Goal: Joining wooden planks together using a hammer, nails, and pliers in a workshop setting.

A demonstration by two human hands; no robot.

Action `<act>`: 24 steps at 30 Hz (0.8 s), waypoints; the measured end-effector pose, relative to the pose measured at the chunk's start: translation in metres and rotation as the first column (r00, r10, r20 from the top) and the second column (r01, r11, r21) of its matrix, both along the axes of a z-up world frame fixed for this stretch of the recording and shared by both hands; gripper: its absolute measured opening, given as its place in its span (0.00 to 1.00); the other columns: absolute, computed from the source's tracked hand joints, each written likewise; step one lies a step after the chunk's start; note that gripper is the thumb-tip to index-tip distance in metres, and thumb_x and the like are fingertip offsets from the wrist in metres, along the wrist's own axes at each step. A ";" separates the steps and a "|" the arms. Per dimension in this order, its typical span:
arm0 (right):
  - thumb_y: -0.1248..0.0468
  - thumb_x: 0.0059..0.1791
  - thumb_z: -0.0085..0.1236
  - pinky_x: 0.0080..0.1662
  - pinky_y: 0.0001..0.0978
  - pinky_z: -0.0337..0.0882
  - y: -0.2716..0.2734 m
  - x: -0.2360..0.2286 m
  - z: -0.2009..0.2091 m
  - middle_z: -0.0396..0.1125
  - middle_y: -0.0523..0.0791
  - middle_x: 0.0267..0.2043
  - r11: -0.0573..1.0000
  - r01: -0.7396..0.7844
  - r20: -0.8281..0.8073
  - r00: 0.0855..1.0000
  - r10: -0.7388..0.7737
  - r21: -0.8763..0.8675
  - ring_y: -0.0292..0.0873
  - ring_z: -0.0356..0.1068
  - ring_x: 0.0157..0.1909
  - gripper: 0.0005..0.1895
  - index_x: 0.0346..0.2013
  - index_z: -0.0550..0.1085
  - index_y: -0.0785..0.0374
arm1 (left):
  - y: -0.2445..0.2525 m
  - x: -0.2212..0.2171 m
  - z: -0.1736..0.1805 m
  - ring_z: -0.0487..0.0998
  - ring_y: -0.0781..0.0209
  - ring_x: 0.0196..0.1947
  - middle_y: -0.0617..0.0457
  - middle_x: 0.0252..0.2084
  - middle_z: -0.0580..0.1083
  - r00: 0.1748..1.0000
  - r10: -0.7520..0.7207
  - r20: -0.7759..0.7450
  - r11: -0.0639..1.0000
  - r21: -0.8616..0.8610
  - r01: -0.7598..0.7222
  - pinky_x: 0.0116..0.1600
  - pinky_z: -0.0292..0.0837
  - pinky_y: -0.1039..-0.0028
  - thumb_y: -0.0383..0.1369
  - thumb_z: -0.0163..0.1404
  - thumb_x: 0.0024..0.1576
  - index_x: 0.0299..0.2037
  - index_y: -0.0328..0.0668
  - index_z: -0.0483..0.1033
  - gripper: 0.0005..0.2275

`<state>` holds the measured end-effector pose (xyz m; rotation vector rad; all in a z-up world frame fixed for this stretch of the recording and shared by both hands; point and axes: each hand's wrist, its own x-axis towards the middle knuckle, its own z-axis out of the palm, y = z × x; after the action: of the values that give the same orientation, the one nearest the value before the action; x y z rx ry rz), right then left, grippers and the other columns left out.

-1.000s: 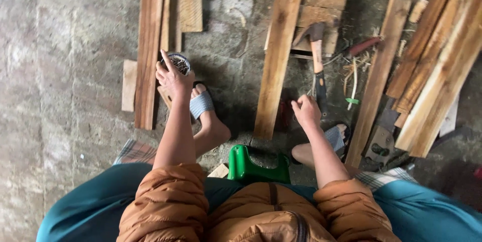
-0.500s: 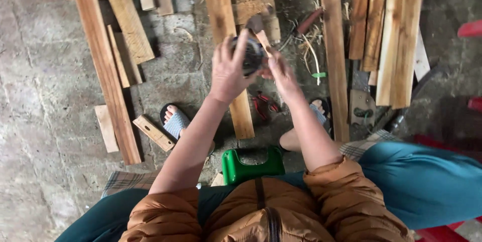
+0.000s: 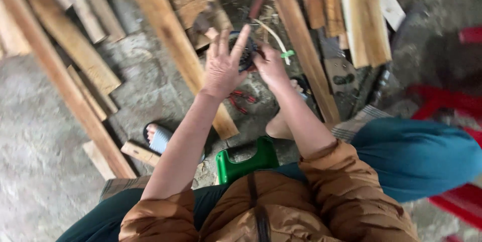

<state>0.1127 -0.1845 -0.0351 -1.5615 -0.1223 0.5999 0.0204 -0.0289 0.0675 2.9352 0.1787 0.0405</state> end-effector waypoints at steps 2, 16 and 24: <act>0.72 0.54 0.51 0.29 0.52 0.82 -0.008 -0.004 0.010 0.72 0.64 0.37 0.999 0.048 -0.041 0.998 -0.047 0.014 0.60 0.77 0.27 0.14 0.54 0.73 0.71 | -0.011 0.007 -0.009 0.62 0.37 0.68 0.36 0.69 0.58 0.999 -0.034 0.002 0.999 -0.013 0.035 0.63 0.67 0.56 0.44 0.68 0.43 0.79 0.61 0.40 0.55; 0.75 0.52 0.49 0.34 0.50 0.88 -0.100 0.034 -0.042 0.58 0.41 0.31 0.813 0.573 -0.372 0.780 -0.503 0.103 0.44 0.74 0.24 0.13 0.48 0.72 0.60 | -0.057 0.034 -0.003 0.56 0.31 0.72 0.32 0.73 0.54 0.979 -0.111 0.168 0.950 -0.272 0.155 0.70 0.56 0.47 0.35 0.65 0.55 0.77 0.48 0.53 0.41; 0.73 0.54 0.49 0.41 0.71 0.83 -0.187 0.077 -0.144 0.64 0.50 0.46 0.662 0.749 -0.297 0.632 -0.716 -0.002 0.69 0.79 0.35 0.14 0.51 0.74 0.56 | -0.040 0.042 0.111 0.81 0.52 0.52 0.49 0.44 0.79 0.993 0.054 0.104 0.339 -0.937 0.080 0.62 0.73 0.62 0.28 0.52 0.65 0.45 0.42 0.80 0.05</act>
<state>0.1897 -0.3715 -0.1791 -1.2388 0.6707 0.1303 0.0627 -0.0690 0.1789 1.7061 0.0986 0.0752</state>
